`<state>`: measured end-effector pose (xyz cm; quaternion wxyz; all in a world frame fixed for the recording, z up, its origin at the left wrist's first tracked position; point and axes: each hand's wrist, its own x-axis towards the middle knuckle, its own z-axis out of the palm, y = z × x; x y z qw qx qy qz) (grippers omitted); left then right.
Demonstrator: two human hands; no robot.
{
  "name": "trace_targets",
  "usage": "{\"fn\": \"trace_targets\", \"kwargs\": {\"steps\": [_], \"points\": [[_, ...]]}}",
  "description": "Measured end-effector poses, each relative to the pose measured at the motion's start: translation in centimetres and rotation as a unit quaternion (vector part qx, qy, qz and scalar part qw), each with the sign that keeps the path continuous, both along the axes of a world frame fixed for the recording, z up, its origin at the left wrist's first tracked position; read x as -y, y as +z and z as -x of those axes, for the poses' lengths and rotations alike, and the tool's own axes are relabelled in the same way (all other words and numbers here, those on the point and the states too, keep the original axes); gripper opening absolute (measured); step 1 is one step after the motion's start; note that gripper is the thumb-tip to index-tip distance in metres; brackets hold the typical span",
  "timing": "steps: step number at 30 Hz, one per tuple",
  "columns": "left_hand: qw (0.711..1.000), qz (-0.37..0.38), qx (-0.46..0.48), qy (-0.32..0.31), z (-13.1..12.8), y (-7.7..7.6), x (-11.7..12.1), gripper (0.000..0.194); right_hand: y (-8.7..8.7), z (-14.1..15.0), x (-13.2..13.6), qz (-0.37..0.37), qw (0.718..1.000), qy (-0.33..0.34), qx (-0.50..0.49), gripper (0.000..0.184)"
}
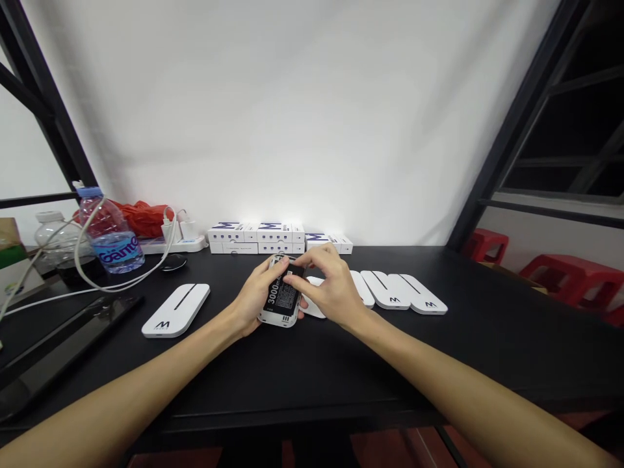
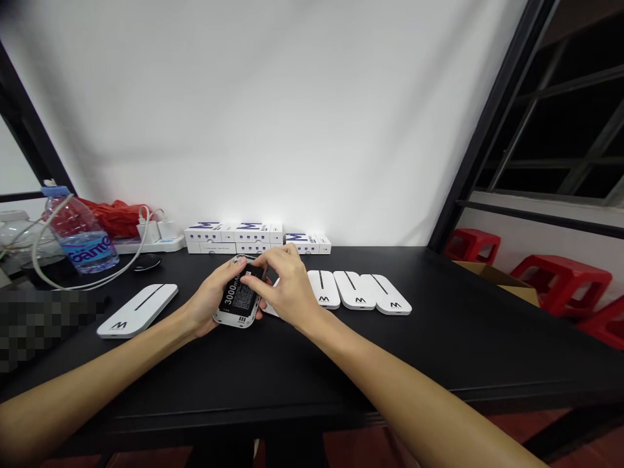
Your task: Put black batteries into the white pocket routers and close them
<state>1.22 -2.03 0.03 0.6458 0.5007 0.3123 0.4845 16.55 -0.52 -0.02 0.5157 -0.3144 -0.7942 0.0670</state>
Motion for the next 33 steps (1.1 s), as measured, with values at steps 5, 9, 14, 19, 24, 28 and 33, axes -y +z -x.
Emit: {"fn": "trace_targets", "kwargs": {"steps": [5, 9, 14, 19, 24, 28, 33], "points": [[1.0, 0.003, -0.017, 0.015, -0.1, 0.0, 0.0, 0.031, -0.4, 0.1, -0.4, 0.02, 0.999, -0.004, -0.025, 0.02], [0.999, -0.002, -0.035, 0.018, -0.3, -0.3, -0.3, 0.029, -0.7, -0.1, -1.1, 0.095, 0.995, 0.01, 0.001, 0.025], [0.99, -0.018, -0.011, 0.14, 0.4, -0.2, -1.5, 0.025, -0.5, -1.0, -1.2, 0.106, 0.986, -0.048, 0.116, 0.034], [0.97, 0.017, 0.005, 0.244, 2.0, -0.2, -3.0, 0.024, -0.8, -1.7, -0.9, 0.159, 0.948, -0.062, 0.269, 0.032], [0.973, 0.026, 0.013, 0.227, 1.8, -0.3, -3.0, 0.029, -0.8, -1.0, -0.4, 0.168, 0.948, 0.08, 0.26, 0.023], [0.97, 0.019, 0.016, 0.241, 1.6, -0.2, -2.8, 0.025, -0.6, -0.8, -0.1, 0.155, 0.948, 0.063, 0.269, 0.026], [0.972, 0.022, 0.017, 0.235, 1.8, -0.3, -3.0, 0.026, -0.5, -1.0, -0.3, 0.184, 0.953, 0.028, 0.24, 0.027]]}}
